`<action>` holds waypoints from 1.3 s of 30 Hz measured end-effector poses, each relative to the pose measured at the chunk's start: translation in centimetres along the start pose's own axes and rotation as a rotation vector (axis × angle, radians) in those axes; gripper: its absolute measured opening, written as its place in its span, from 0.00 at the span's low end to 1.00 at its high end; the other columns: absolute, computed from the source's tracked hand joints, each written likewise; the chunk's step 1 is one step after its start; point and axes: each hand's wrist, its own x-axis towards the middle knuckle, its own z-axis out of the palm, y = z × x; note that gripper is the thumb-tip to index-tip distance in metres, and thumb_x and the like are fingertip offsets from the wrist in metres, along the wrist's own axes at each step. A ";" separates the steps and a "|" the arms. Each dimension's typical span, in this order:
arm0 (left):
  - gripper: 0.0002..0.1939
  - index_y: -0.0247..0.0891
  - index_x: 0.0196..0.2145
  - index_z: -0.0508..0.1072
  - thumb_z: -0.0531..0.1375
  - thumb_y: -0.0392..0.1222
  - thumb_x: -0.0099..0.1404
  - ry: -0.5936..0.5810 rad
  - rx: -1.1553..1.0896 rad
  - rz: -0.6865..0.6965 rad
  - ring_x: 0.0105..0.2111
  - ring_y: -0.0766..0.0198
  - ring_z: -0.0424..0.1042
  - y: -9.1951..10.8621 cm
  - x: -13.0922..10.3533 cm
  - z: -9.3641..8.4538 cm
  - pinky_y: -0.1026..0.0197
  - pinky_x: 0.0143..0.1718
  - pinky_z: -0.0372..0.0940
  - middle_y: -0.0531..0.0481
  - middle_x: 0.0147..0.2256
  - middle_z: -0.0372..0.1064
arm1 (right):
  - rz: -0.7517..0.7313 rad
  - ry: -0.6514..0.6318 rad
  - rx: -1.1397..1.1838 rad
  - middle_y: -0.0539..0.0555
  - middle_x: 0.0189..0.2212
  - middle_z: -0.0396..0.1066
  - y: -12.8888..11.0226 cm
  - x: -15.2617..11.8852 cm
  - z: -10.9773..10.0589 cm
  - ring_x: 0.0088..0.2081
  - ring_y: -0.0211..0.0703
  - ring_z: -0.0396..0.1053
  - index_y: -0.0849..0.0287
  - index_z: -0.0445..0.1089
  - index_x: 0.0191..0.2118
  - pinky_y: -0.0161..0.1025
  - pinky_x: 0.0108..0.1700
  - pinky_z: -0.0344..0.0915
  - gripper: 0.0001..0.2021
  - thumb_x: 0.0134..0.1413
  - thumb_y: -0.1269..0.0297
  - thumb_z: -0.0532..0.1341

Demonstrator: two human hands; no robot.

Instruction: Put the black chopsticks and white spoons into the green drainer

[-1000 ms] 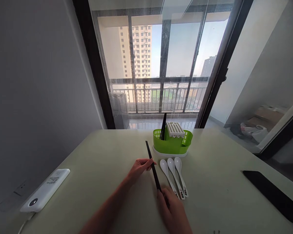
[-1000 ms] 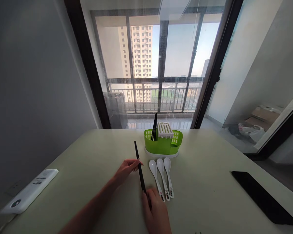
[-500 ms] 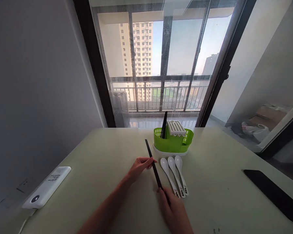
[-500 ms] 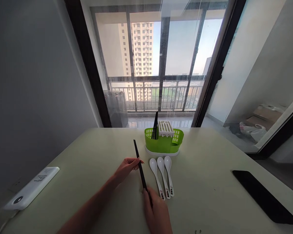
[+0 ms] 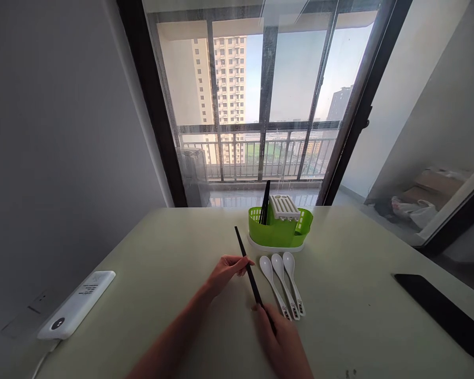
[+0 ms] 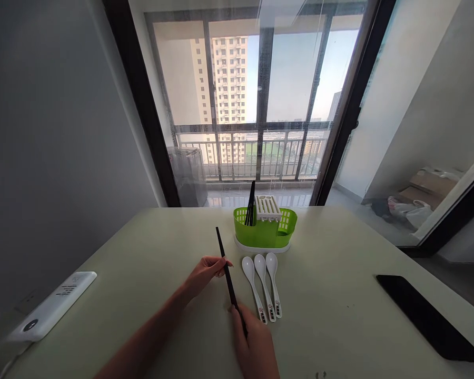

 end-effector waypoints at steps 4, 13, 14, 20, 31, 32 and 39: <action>0.29 0.33 0.34 0.84 0.63 0.66 0.62 0.000 0.002 -0.004 0.26 0.68 0.56 0.0 0.0 0.0 0.62 0.30 0.51 0.54 0.22 0.60 | -0.008 -0.004 0.023 0.58 0.39 0.81 0.0 0.0 0.0 0.38 0.48 0.78 0.56 0.79 0.48 0.35 0.39 0.69 0.26 0.72 0.46 0.48; 0.28 0.33 0.37 0.85 0.64 0.65 0.63 -0.019 -0.020 -0.004 0.25 0.69 0.56 -0.3 0.0 -0.2 0.63 0.30 0.51 0.54 0.21 0.61 | -0.008 -0.019 0.020 0.54 0.33 0.79 -0.2 0.0 0.0 0.34 0.46 0.77 0.55 0.77 0.41 0.34 0.38 0.68 0.23 0.72 0.48 0.49; 0.28 0.33 0.37 0.85 0.64 0.65 0.62 -0.018 -0.025 -0.004 0.26 0.69 0.56 -0.3 0.0 -0.2 0.63 0.30 0.51 0.54 0.21 0.61 | -0.012 -0.021 0.027 0.54 0.33 0.79 -0.2 0.0 0.0 0.34 0.46 0.77 0.55 0.76 0.40 0.34 0.38 0.68 0.22 0.72 0.49 0.49; 0.26 0.33 0.37 0.84 0.66 0.62 0.62 0.050 -0.106 0.013 0.30 0.66 0.62 0.0 0.1 -0.2 0.62 0.34 0.57 0.49 0.27 0.69 | -0.061 0.014 0.024 0.53 0.26 0.76 -0.3 0.1 0.1 0.29 0.44 0.75 0.56 0.74 0.34 0.33 0.34 0.66 0.23 0.72 0.49 0.48; 0.25 0.30 0.40 0.82 0.70 0.58 0.60 0.031 -0.244 -0.110 0.30 0.63 0.72 1.4 0.0 -1.9 0.61 0.33 0.65 0.41 0.33 0.77 | -0.073 0.047 0.049 0.54 0.28 0.78 -0.9 0.2 0.1 0.30 0.45 0.76 0.55 0.76 0.35 0.33 0.35 0.67 0.22 0.72 0.50 0.50; 0.25 0.30 0.40 0.82 0.71 0.58 0.59 0.028 -0.253 -0.125 0.31 0.62 0.74 1.6 -0.1 -2.0 0.60 0.34 0.67 0.41 0.33 0.78 | -0.067 0.042 0.055 0.54 0.29 0.78 -0.9 0.2 0.2 0.30 0.46 0.76 0.55 0.76 0.36 0.34 0.35 0.67 0.22 0.72 0.50 0.50; 0.21 0.31 0.36 0.82 0.76 0.52 0.53 0.162 -0.329 -0.122 0.33 0.59 0.80 3.7 1.8 -3.0 0.59 0.39 0.74 0.41 0.35 0.80 | 0.030 0.048 0.180 0.50 0.25 0.70 -0.5 0.1 0.9 0.27 0.43 0.71 0.60 0.73 0.58 0.34 0.31 0.66 0.26 0.69 0.47 0.53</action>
